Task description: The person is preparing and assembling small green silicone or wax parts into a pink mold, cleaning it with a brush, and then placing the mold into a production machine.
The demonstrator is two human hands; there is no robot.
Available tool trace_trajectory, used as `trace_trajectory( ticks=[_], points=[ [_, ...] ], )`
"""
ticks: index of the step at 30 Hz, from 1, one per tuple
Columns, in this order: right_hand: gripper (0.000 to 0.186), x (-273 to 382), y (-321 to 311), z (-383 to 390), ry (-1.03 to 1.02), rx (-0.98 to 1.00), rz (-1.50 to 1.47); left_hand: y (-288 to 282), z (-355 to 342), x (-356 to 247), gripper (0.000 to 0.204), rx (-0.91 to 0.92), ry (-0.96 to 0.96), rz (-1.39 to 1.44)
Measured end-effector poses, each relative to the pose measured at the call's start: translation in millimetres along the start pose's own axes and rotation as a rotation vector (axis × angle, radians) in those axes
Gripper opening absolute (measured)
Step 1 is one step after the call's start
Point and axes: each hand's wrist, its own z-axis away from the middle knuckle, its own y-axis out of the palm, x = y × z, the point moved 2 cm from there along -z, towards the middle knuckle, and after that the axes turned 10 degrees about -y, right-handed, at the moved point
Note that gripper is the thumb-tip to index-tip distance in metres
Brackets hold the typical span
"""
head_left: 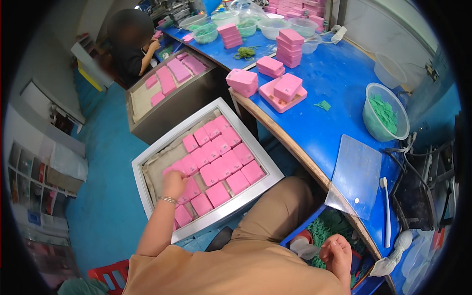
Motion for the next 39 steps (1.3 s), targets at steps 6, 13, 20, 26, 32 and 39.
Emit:
trace_trajectory(
  ticks=[6, 13, 20, 26, 32, 39],
  points=[
    [0.019, -3.6, -4.6, 5.1, -0.021, 0.007, -0.026, 3.9, 17.8, -5.8, 0.062, 0.015, 0.037, -0.208],
    [0.018, 0.0, -6.6, 10.9, -0.068, 0.010, -0.014, -10.5, 21.2, -15.9, 0.061, 0.059, 0.042, 0.006],
    [0.012, 16.8, -7.1, 23.0, -0.016, 0.135, -0.145, -61.6, 74.3, -119.4, 0.044, 0.148, 0.569, 0.468],
    [0.040, 30.9, 40.4, -1.5, -0.268, 0.596, -0.219, -98.9, 192.6, -258.1, 0.052, -0.001, 1.368, 0.496],
    [0.052, 35.0, 30.0, 12.8, -0.387, 0.171, 0.135, -68.5, 236.9, -308.4, 0.056, 0.432, 1.648, 0.401],
    [0.028, 56.8, 17.1, 26.8, -0.605, 0.200, 0.761, -40.7, 234.8, -298.1, 0.043, 1.464, 0.859, 0.929]
  ],
)
